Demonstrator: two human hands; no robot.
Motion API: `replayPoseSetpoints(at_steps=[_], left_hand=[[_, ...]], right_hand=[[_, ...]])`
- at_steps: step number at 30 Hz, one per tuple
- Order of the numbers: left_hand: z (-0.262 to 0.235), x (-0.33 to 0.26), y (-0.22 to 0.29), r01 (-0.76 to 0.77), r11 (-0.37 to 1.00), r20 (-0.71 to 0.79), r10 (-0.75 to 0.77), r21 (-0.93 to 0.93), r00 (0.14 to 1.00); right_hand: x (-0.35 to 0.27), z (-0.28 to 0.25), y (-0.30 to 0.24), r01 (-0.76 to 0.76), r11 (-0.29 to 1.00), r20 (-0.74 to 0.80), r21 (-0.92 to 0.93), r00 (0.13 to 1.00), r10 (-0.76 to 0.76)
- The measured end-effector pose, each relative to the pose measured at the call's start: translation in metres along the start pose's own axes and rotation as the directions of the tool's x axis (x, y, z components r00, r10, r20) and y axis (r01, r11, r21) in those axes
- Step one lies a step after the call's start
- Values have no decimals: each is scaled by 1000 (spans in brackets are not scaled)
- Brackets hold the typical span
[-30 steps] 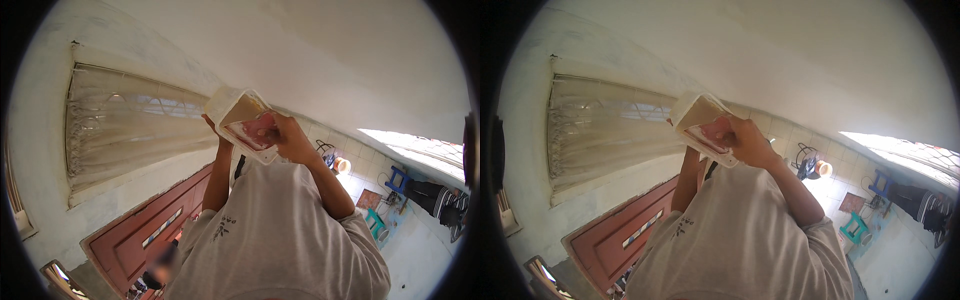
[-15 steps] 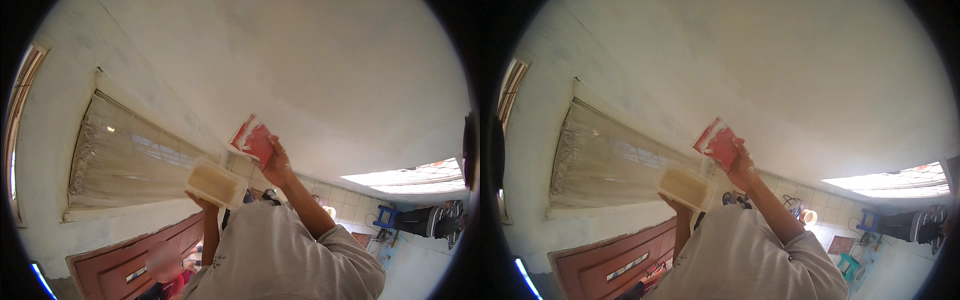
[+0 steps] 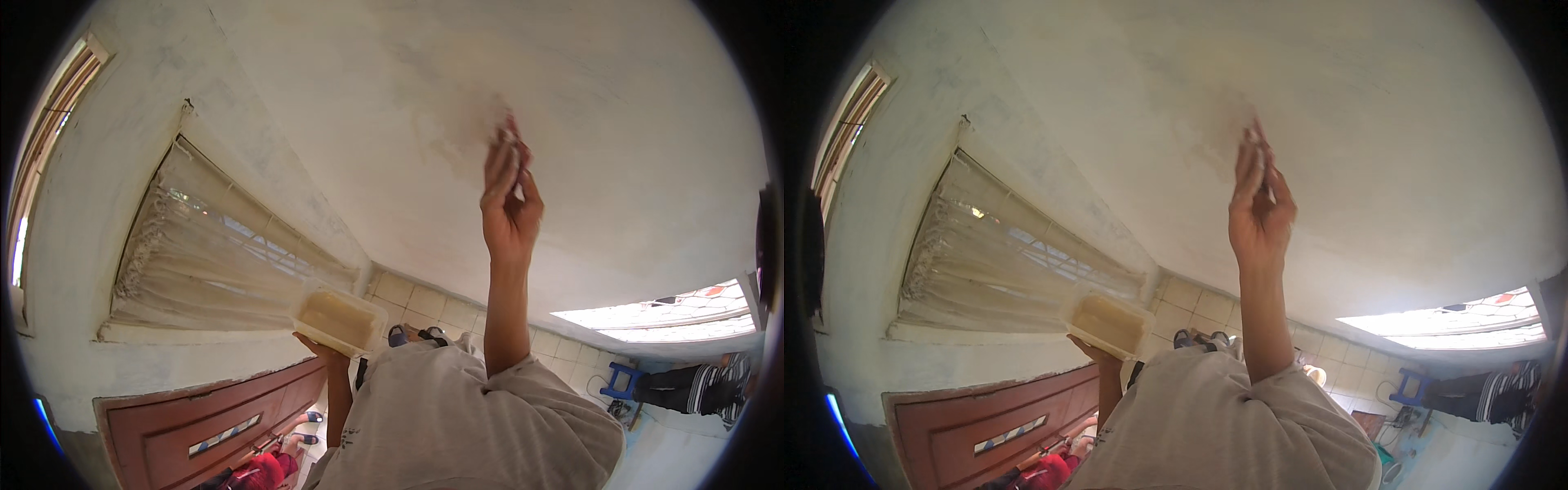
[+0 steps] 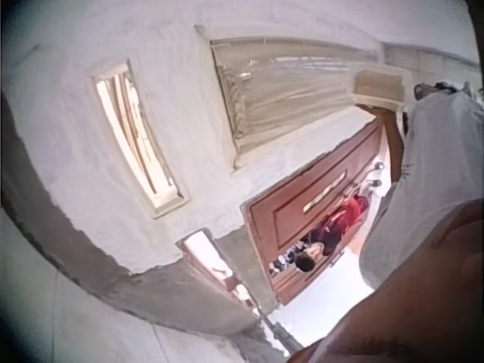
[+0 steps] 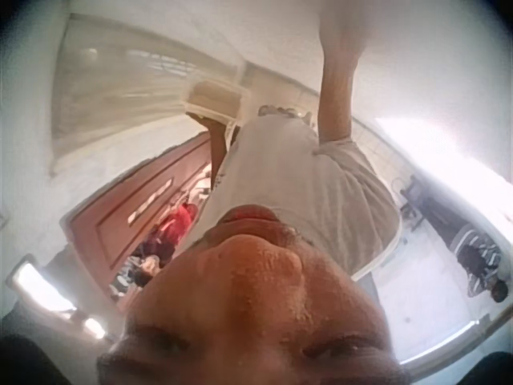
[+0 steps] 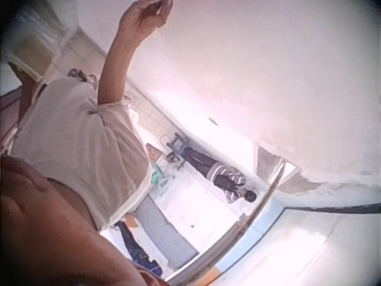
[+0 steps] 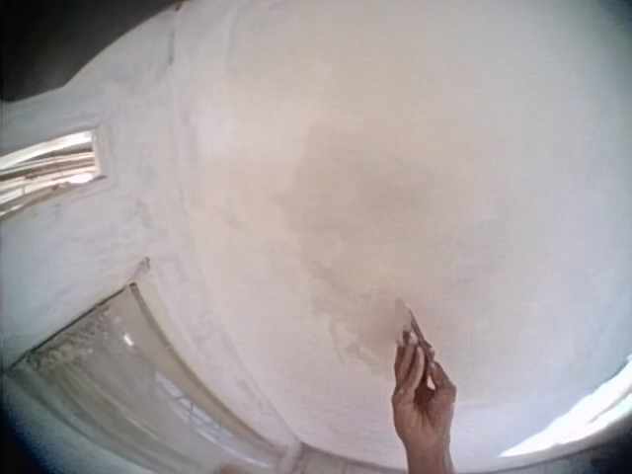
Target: The person applies plaster to a wall and ceiling using a putty knife, repeatedly loading the tool from a container and smoothing the mixture onto the surfaces.
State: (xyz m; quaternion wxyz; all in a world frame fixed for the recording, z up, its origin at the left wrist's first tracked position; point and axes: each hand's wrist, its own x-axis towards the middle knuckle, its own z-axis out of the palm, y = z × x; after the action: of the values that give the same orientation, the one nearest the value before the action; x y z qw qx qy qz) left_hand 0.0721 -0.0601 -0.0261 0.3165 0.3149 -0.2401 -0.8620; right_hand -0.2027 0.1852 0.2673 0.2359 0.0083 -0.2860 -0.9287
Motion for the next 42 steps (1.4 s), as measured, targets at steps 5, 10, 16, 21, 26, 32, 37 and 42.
replayPoseSetpoints(at_steps=[5, 10, 16, 21, 26, 32, 37, 42], left_hand=[[6, -6, -3, -26, 1000, 25, 26, -6, 999], [3, 11, -14, 16, 999, 164, -21, 27, 986], [5, 27, -10, 100, 993, 186, -109, 58, 977], [14, 31, -15, 57, 997, 149, -64, 46, 987], [14, 37, -17, 113, 993, 176, -116, 29, 977], [12, 45, -15, 154, 987, 203, -160, 47, 966], [11, 45, -15, 158, 987, 205, -157, 8, 966], [1, 52, -16, 195, 980, 263, -176, -47, 949]], right_hand=[[-31, -52, 9, 152, 804, -27, -575, 979, -204], [31, -122, 5, -61, 808, -324, -586, 931, -165], [32, -15, -15, -32, 987, 130, -156, 990, 53], [-27, -1, 7, 107, 972, 220, -210, 974, -60], [16, -99, 3, -149, 924, -388, -352, 922, 1], [32, -33, -49, -108, 994, 4, -36, 994, 108], [-37, -13, 1, 107, 973, 231, -205, 971, -58], [4, -115, -6, -187, 915, -310, -357, 948, 73]])
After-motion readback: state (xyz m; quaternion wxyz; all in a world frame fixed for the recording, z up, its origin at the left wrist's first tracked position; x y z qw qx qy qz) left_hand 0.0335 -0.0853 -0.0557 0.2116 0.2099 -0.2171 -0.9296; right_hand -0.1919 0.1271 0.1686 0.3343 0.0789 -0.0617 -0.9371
